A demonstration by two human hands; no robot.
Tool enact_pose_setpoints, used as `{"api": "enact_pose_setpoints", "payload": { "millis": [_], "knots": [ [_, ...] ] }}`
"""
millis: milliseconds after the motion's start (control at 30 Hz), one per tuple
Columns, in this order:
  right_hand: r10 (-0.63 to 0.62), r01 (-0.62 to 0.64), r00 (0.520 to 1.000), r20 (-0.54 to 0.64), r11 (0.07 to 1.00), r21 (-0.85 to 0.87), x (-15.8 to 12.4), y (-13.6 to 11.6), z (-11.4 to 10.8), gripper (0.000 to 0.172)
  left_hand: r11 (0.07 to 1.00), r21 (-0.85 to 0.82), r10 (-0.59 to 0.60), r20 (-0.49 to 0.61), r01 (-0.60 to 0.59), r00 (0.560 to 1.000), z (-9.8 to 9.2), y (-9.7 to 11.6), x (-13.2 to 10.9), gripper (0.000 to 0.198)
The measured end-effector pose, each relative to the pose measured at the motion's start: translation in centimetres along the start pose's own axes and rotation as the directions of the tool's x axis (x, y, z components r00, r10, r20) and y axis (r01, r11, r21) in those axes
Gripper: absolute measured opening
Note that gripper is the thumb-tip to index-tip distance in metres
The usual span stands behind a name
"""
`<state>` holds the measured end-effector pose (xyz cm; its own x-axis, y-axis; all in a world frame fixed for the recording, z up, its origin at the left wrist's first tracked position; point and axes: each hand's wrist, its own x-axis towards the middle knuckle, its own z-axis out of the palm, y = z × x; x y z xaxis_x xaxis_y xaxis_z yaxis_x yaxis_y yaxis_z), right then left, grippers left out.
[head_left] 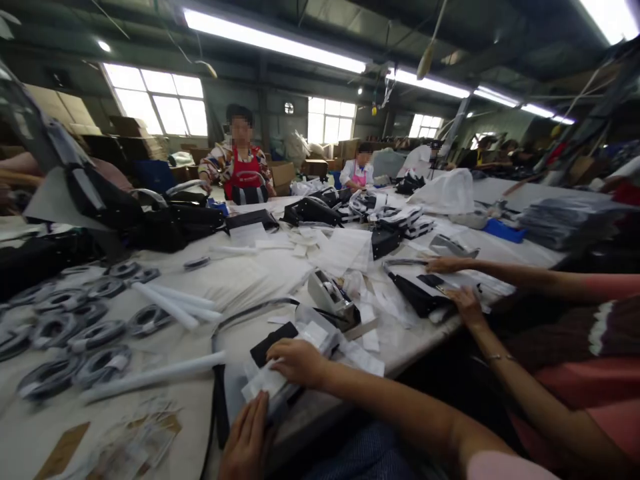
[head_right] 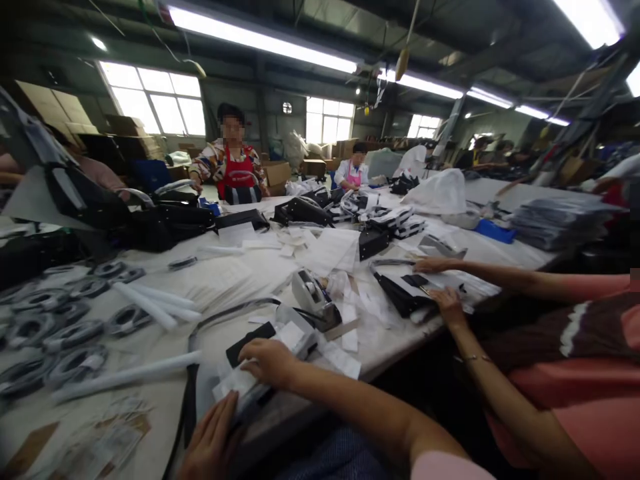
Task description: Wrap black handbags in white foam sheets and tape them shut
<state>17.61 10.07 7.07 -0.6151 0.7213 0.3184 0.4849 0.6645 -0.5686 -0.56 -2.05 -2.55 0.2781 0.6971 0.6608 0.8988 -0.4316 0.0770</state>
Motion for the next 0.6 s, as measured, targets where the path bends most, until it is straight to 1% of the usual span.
{"api": "enact_pose_setpoints", "payload": {
  "millis": [33,67,100,133,200,233,300,333,400,467,500,533,600],
  "knots": [
    [0.036,-0.033,0.997,-0.074,0.999,0.041,-0.5,0.5,-1.7,0.012,1.0,-0.003,-0.019,0.013,0.019,1.0,-0.2,0.1,0.1,0.071],
    [0.108,-0.1,0.983,-0.151,0.993,0.062,-0.9,1.2,-3.6,0.012,0.999,-0.009,-0.03,0.021,0.03,0.999,-0.4,0.3,0.1,0.07],
    [0.22,-0.212,0.95,-0.22,0.975,0.063,-1.3,2.2,-5.6,0.011,0.999,-0.014,-0.039,0.028,0.039,0.999,-0.6,0.5,0.2,0.069],
    [0.296,-0.29,0.914,-0.276,0.955,0.062,-1.7,3.3,-7.7,0.013,0.999,-0.016,-0.048,0.029,0.049,0.998,-0.7,0.7,0.2,0.067],
    [0.404,-0.404,0.851,-0.336,0.912,0.075,-1.9,5.8,-11.5,0.018,0.997,-0.012,-0.069,0.033,0.07,0.997,-0.9,1.0,0.1,0.065],
    [0.46,-0.459,0.82,-0.34,0.884,0.089,-1.8,7.2,-13.0,0.016,0.997,-0.008,-0.076,0.036,0.076,0.996,-0.9,1.0,0.1,0.065],
    [0.581,-0.569,0.762,-0.286,0.811,0.134,-1.1,9.7,-15.0,0.009,0.997,-0.002,-0.078,0.042,0.078,0.996,-0.8,1.0,-0.1,0.065],
    [0.644,-0.624,0.727,-0.237,0.764,0.163,-0.6,10.7,-15.5,0.013,0.997,0.001,-0.078,0.046,0.078,0.996,-0.7,0.9,-0.2,0.065],
    [0.756,-0.726,0.644,-0.112,0.651,0.221,0.5,12.1,-15.8,0.021,0.997,0.006,-0.075,0.051,0.074,0.996,-0.5,0.8,-0.2,0.067],
    [0.829,-0.8,0.559,0.02,0.533,0.274,1.4,12.6,-15.6,0.021,0.997,0.008,-0.076,0.046,0.076,0.996,-0.3,0.7,-0.2,0.068],
    [0.848,-0.824,0.524,0.078,0.482,0.299,1.8,12.6,-15.4,0.021,0.997,0.007,-0.083,0.04,0.083,0.996,-0.3,0.8,-0.2,0.068],
    [0.858,-0.838,0.498,0.127,0.439,0.324,2.1,12.6,-15.4,0.02,0.996,0.003,-0.095,0.038,0.095,0.995,-0.4,0.9,-0.1,0.067],
    [0.86,-0.841,0.475,0.185,0.382,0.382,2.5,12.3,-15.3,0.02,0.992,-0.007,-0.128,0.046,0.129,0.991,-0.7,1.3,0.0,0.067]
  ]
}}
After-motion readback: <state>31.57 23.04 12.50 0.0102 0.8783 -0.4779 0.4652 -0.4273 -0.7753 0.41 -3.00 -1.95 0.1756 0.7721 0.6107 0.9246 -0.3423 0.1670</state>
